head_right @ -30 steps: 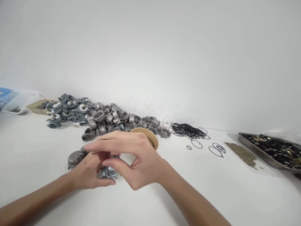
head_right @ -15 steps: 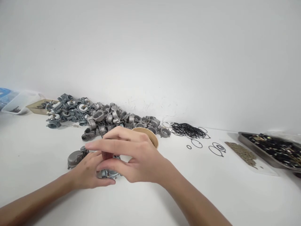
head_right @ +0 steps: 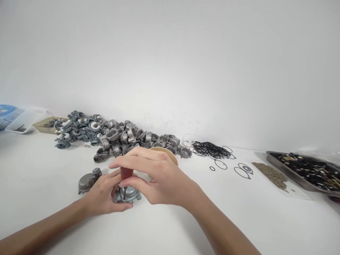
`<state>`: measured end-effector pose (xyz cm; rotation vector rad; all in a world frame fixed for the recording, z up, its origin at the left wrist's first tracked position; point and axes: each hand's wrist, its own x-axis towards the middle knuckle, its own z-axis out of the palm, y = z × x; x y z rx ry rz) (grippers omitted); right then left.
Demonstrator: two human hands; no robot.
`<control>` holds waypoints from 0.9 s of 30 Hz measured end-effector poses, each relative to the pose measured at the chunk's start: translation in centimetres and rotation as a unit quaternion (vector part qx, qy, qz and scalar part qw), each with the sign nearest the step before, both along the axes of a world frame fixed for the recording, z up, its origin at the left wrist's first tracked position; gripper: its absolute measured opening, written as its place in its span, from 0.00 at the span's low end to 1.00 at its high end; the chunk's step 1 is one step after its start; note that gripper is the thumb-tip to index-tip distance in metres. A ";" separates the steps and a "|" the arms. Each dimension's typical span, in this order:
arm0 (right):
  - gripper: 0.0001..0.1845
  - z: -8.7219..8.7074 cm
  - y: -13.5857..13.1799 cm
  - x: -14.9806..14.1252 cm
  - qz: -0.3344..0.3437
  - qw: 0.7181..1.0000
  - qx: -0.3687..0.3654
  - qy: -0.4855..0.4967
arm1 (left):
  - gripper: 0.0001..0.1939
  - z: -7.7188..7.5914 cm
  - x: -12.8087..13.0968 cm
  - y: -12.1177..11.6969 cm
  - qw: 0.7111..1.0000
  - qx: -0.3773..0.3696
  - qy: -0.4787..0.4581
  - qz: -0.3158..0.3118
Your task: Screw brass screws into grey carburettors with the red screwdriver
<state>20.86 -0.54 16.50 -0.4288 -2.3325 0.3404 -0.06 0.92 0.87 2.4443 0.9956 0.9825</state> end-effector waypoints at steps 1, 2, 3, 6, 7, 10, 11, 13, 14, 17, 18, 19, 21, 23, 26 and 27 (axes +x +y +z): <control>0.15 0.3 0.0 0.2 -0.001 1.000 0.005 -0.003 | 0.35 0.1 0.1 0.0 1.000 -0.011 0.005 0.001; 0.14 0.5 0.0 0.5 -0.001 1.000 0.010 -0.003 | 0.35 0.2 0.1 -0.1 1.000 -0.024 0.011 0.001; 0.13 0.8 0.1 1.0 -0.002 1.000 0.018 -0.003 | 0.36 0.3 0.2 -0.1 0.999 -0.040 0.017 0.002; 0.14 1.0 0.5 3.4 -0.028 0.999 0.042 0.003 | 0.41 0.8 0.5 -0.4 0.995 -0.094 0.020 0.012; 0.16 0.8 0.6 4.4 -0.041 0.998 0.038 0.007 | 0.41 1.0 0.5 -0.6 0.994 -0.111 0.017 0.014; 0.18 0.1 0.9 6.8 -0.061 0.997 -0.012 0.034 | 0.35 1.6 0.8 -1.0 0.989 -0.147 -0.001 0.008; 0.19 -0.2 0.9 7.4 -0.056 0.997 -0.026 0.045 | 0.33 1.7 0.9 -1.1 0.988 -0.154 -0.008 0.003; 0.19 -0.7 0.9 7.9 -0.037 0.997 -0.038 0.063 | 0.32 1.9 1.0 -1.3 0.987 -0.162 -0.019 -0.003; 0.20 -0.9 0.7 8.0 -0.030 0.997 -0.037 0.069 | 0.32 1.9 1.0 -1.3 0.986 -0.163 -0.024 -0.004; 0.19 -0.8 0.1 7.9 -0.025 0.996 -0.031 0.076 | 0.32 1.7 1.1 -1.4 0.987 -0.159 -0.037 -0.001; 0.18 -0.5 -0.3 8.0 -0.033 0.996 -0.024 0.084 | 0.32 1.7 1.2 -1.4 0.987 -0.156 -0.041 -0.001; 0.16 -0.1 -0.7 8.1 -0.049 0.994 -0.011 0.097 | 0.32 1.6 1.2 -1.5 0.987 -0.152 -0.044 -0.001; 0.13 0.9 -1.5 8.6 -0.102 0.983 0.050 0.142 | 0.33 1.6 1.1 -1.5 0.988 -0.147 -0.047 0.000; 0.13 1.7 -2.0 9.1 -0.171 0.958 0.128 0.189 | 0.32 1.6 1.0 -1.6 0.987 -0.151 -0.048 0.004; 0.11 0.5 -0.9 9.5 -0.279 0.927 0.137 0.211 | 0.30 1.5 0.5 -1.5 0.983 -0.177 -0.048 0.004; 0.09 -0.6 0.0 9.5 -0.316 0.921 0.101 0.206 | 0.30 1.4 0.4 -1.3 0.980 -0.190 -0.050 -0.001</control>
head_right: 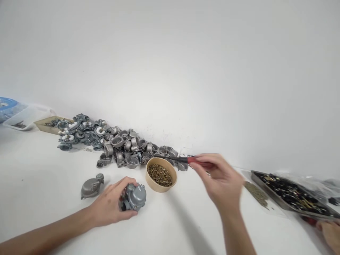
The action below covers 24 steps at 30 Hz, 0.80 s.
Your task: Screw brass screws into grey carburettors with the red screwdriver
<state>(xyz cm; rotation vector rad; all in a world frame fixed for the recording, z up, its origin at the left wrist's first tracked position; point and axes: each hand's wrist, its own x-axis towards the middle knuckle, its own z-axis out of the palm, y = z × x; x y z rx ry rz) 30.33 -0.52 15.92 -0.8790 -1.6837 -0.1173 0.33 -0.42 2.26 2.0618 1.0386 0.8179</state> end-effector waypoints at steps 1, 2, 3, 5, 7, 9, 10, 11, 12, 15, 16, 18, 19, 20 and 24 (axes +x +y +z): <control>0.07 -1.4 1.0 0.0 -0.021 0.999 -0.049 0.001 | 0.29 -0.1 -0.1 0.2 1.000 -0.014 -0.006 -0.007; 0.07 -2.9 2.2 0.0 -0.027 0.997 -0.072 -0.008 | 0.30 -0.2 -0.3 0.4 0.999 -0.028 -0.014 -0.015; 0.09 -4.5 3.3 0.1 -0.030 0.996 -0.087 -0.015 | 0.31 -0.2 -0.4 0.6 0.999 -0.041 -0.025 -0.025; 0.13 -7.1 5.1 0.4 -0.034 0.992 -0.118 -0.036 | 0.36 -0.3 -0.6 1.0 0.997 -0.054 -0.042 -0.043; 0.13 -8.6 6.2 0.9 -0.038 0.986 -0.152 -0.064 | 0.44 -0.3 -0.8 1.2 0.996 -0.048 -0.047 -0.057; 0.10 -9.2 6.5 1.5 -0.038 0.976 -0.188 -0.106 | 0.48 -0.3 -1.0 1.3 0.995 -0.038 -0.049 -0.073; 0.09 -9.2 6.5 1.7 -0.038 0.970 -0.203 -0.128 | 0.47 -0.2 -1.1 1.4 0.994 -0.037 -0.054 -0.083; 0.07 -9.1 6.4 1.8 -0.038 0.964 -0.215 -0.149 | 0.46 -0.2 -1.2 1.4 0.993 -0.038 -0.063 -0.093; 0.07 -9.0 6.3 1.8 -0.039 0.960 -0.222 -0.167 | 0.46 -0.3 -1.3 1.5 0.991 -0.040 -0.072 -0.103; 0.10 -8.7 5.8 1.3 -0.042 0.955 -0.219 -0.195 | 0.49 -0.7 -1.5 1.9 0.988 -0.051 -0.095 -0.115; 0.11 -8.6 5.4 0.9 -0.038 0.956 -0.211 -0.200 | 0.51 -0.9 -1.6 2.1 0.987 -0.057 -0.100 -0.115; 0.13 -8.4 4.4 -0.4 -0.016 0.958 -0.192 -0.211 | 0.54 -1.2 -1.6 2.3 0.985 -0.074 -0.112 -0.113; 0.14 -8.4 3.7 -1.3 0.008 0.957 -0.185 -0.223 | 0.55 -1.3 -1.6 2.4 0.983 -0.082 -0.121 -0.115; 0.15 -8.4 2.9 -2.2 0.038 0.953 -0.182 -0.239 | 0.56 -1.4 -1.5 2.5 0.980 -0.087 -0.132 -0.120; 0.33 -8.7 -0.1 -6.2 0.170 0.898 -0.225 -0.337 | 0.59 -1.4 -1.3 2.4 0.975 -0.084 -0.154 -0.140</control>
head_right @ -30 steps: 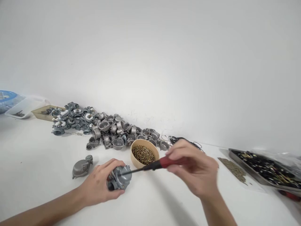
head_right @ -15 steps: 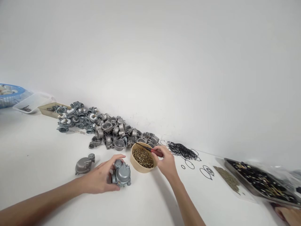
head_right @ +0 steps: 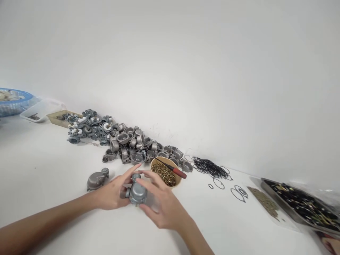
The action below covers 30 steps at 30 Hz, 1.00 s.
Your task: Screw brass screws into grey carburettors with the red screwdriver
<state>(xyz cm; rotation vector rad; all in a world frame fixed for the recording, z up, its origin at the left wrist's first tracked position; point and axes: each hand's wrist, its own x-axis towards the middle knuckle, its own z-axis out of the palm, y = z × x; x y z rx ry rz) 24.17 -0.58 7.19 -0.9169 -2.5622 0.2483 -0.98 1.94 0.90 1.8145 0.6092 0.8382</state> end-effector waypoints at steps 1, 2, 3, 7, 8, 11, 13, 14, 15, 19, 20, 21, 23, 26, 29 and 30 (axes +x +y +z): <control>0.33 -0.2 -0.4 -0.7 0.013 1.000 -0.017 -0.017 | 0.59 0.0 0.0 -0.1 1.000 0.004 0.004 0.000; 0.33 -0.3 -0.7 -1.2 0.016 0.999 -0.032 -0.023 | 0.58 0.0 0.1 -0.1 1.000 0.006 0.010 0.000; 0.31 -0.5 -0.8 -1.5 0.013 0.999 -0.044 -0.023 | 0.57 0.0 0.1 -0.2 1.000 0.005 0.015 0.001; 0.27 -1.0 -0.7 -1.7 -0.021 0.998 -0.061 0.020 | 0.52 -0.2 0.2 -0.4 0.998 0.004 0.057 0.028; 0.26 -1.2 -0.7 -1.7 -0.022 0.998 -0.055 0.038 | 0.51 -0.2 0.2 -0.5 0.996 0.008 0.076 0.035; 0.23 -1.5 -0.7 -2.1 -0.003 0.995 -0.016 0.098 | 0.50 -0.2 0.1 -0.6 0.993 0.012 0.114 0.032; 0.22 -1.2 -0.7 -2.0 0.000 0.992 0.011 0.128 | 0.50 -0.2 0.0 -0.7 0.992 -0.002 0.123 0.024; 0.22 -0.8 -0.6 -1.6 -0.009 0.990 0.027 0.139 | 0.49 -0.2 -0.1 -0.7 0.991 -0.013 0.131 0.024; 0.23 -0.2 -0.4 -0.9 -0.026 0.987 0.049 0.150 | 0.48 -0.2 -0.2 -0.7 0.989 -0.024 0.141 0.024; 0.22 3.1 1.0 5.2 -0.219 0.933 0.198 0.205 | 0.45 -0.1 -0.5 -1.0 0.984 -0.038 0.173 0.011; 0.24 3.7 1.4 7.4 -0.292 0.905 0.223 0.215 | 0.45 0.0 -0.5 -1.0 0.983 -0.043 0.181 0.008; 0.27 4.2 1.9 9.7 -0.371 0.874 0.231 0.212 | 0.45 0.1 -0.5 -1.1 0.980 -0.050 0.191 0.007; 0.31 4.4 2.7 14.2 -0.491 0.822 0.229 0.175 | 0.45 0.3 -0.4 -1.1 0.976 -0.064 0.209 0.006; 0.29 3.5 3.4 19.7 -0.570 0.787 0.194 0.133 | 0.45 0.4 -0.3 -1.2 0.973 -0.066 0.220 0.006; 0.27 2.3 3.4 23.3 -0.621 0.766 0.141 0.090 | 0.45 0.5 -0.2 -1.2 0.973 -0.061 0.221 0.007; 0.28 2.0 3.3 24.0 -0.634 0.760 0.123 0.077 | 0.45 0.4 -0.2 -1.3 0.973 -0.061 0.221 0.007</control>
